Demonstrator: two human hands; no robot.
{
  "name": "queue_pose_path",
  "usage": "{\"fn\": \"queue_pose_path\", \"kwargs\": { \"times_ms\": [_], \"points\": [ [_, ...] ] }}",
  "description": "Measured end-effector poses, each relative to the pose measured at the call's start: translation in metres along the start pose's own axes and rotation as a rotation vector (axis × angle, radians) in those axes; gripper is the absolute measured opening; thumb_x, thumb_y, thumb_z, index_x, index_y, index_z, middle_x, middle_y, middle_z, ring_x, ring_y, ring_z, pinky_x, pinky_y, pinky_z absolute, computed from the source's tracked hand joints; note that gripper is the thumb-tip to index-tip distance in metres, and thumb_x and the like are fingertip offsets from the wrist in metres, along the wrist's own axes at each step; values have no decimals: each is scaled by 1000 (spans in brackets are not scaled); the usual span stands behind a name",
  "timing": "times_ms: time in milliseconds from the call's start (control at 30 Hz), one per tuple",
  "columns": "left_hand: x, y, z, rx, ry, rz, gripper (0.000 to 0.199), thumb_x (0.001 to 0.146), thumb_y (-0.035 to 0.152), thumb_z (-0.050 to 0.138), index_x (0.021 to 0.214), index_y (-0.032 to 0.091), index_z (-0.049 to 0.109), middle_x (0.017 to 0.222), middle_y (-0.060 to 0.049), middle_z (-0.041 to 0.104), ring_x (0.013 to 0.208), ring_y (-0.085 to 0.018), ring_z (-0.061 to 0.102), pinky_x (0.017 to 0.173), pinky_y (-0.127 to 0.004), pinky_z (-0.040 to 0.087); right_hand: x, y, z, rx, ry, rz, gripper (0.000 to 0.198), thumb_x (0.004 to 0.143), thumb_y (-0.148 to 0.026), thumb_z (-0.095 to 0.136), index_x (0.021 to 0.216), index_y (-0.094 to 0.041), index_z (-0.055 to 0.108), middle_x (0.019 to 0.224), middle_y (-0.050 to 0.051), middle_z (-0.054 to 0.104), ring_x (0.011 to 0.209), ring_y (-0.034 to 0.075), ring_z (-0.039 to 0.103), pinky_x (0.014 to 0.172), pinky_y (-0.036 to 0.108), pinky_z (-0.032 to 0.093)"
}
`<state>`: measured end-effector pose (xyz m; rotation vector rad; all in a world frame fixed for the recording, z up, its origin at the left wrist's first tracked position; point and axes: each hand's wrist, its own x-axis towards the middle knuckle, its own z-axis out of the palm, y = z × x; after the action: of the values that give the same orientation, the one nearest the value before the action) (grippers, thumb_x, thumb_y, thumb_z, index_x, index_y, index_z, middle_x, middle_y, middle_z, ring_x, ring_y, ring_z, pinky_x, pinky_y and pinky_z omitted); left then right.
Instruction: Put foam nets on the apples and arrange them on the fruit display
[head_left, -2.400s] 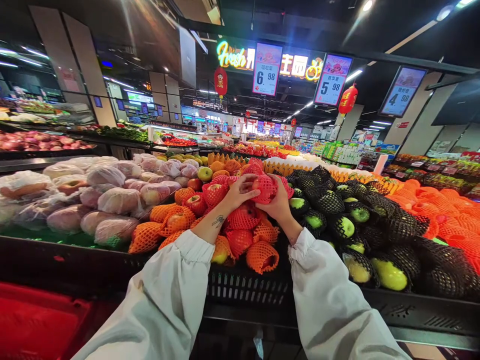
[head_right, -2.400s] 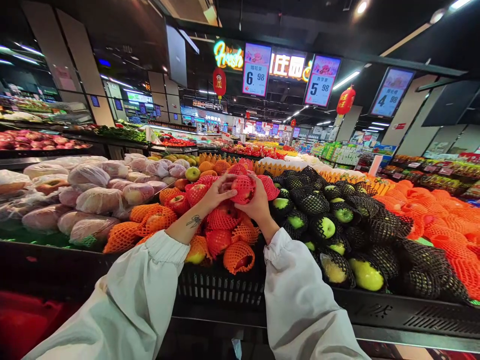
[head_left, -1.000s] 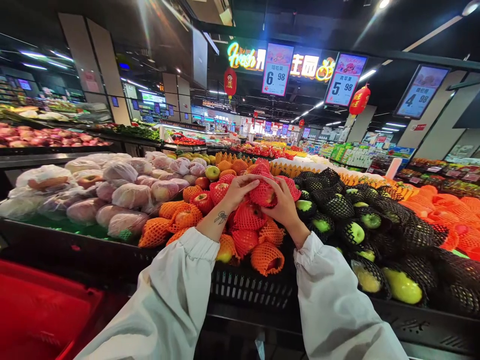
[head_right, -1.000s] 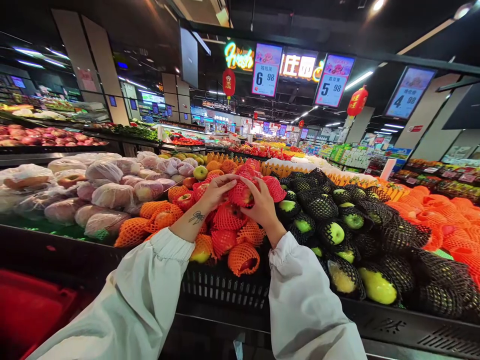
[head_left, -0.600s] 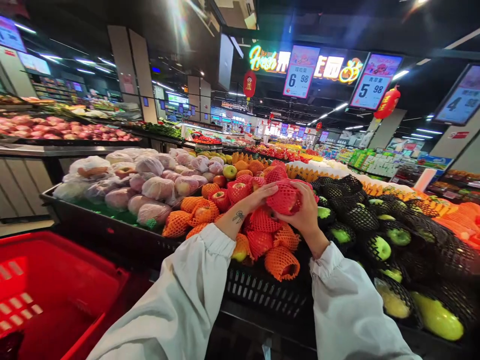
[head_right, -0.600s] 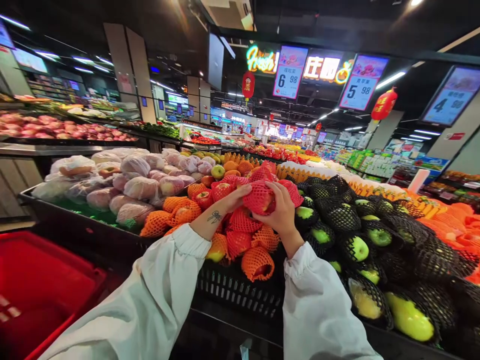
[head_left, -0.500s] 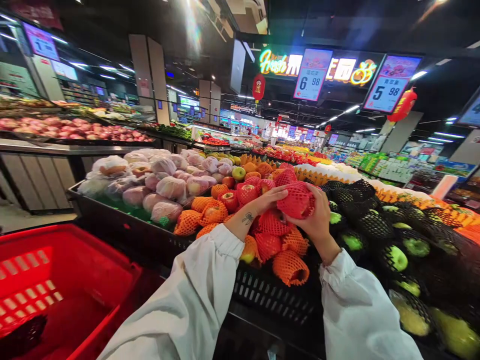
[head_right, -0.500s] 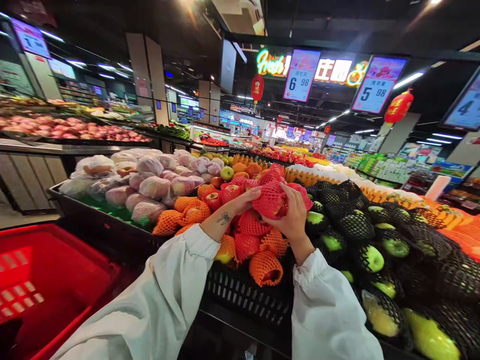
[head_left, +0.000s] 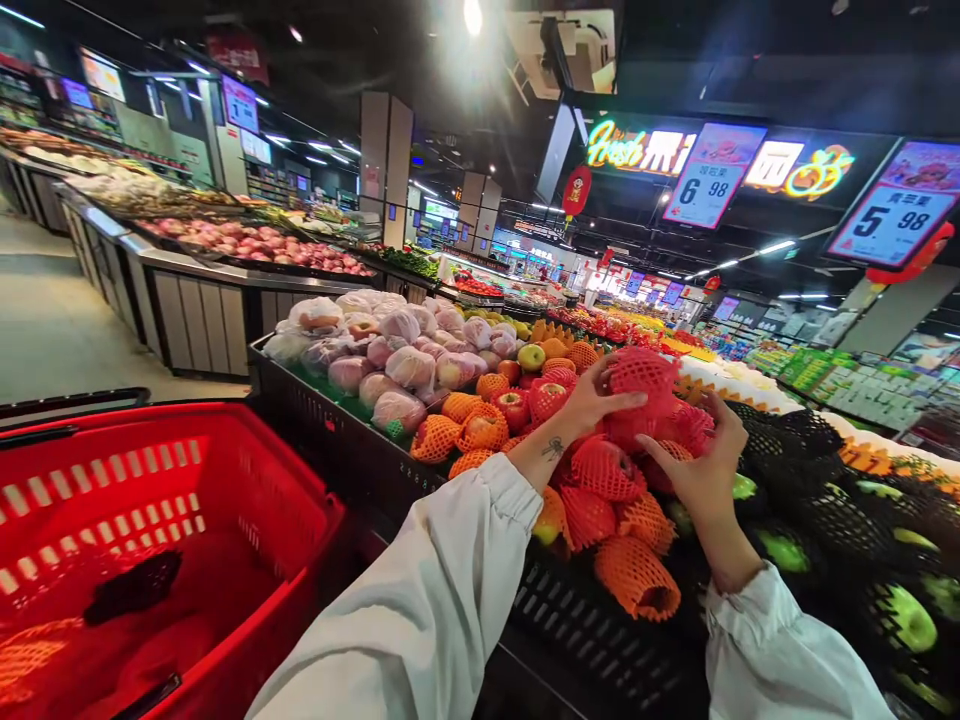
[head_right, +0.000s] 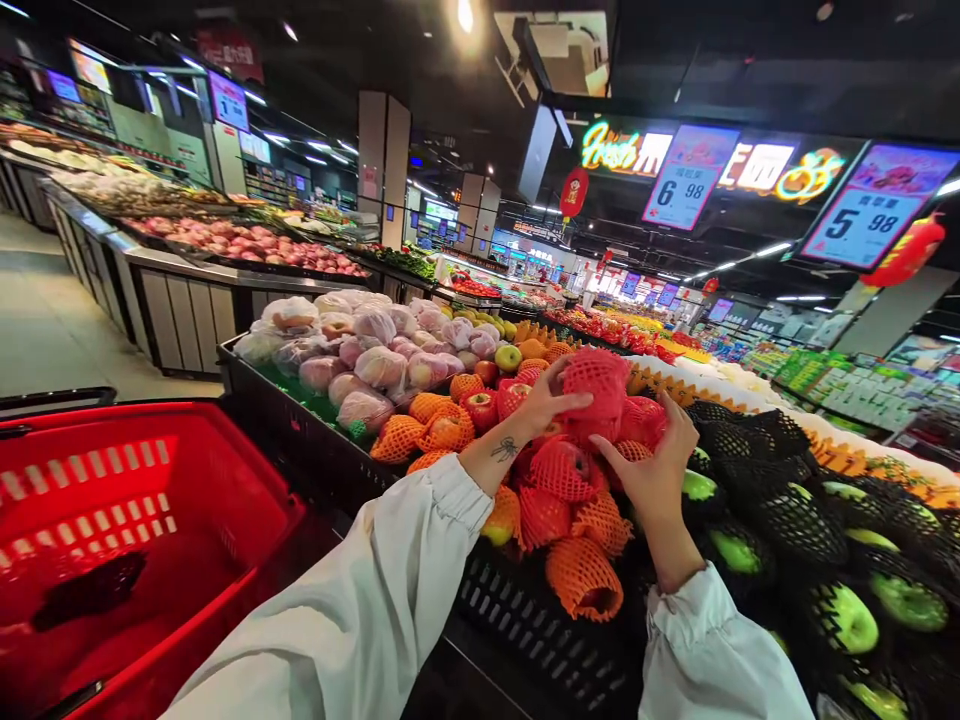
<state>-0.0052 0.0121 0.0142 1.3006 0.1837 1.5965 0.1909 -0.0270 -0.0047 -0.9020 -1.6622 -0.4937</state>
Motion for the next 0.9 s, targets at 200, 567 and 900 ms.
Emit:
{"fn": "queue_pose_path", "kwargs": {
  "times_ms": [200,567,900],
  "points": [
    [6,20,-20,469,614,477,72,71,32,90,132,22,53,138,-13,62,129,-26,61,118,-47,45,-1,8,3,-18,3,39,106,72,-76,79,152,-15,43,141,20,54,134,41,50,115,66,38],
    [-1,60,-64,881,1345,209,92,78,26,84,150,16,27,157,-27,43,150,-40,43,121,-58,41,-3,6,4,-13,-6,83,97,81,-68,75,153,-16,38,145,21,51,134,39,49,115,64,38],
    [13,48,-75,740,1148,381,69,73,29,89,126,24,45,131,-13,64,125,-28,67,110,-46,54,-4,6,6,7,29,101,87,85,-60,74,152,-18,38,143,19,52,134,36,49,116,64,39]
  ]
}}
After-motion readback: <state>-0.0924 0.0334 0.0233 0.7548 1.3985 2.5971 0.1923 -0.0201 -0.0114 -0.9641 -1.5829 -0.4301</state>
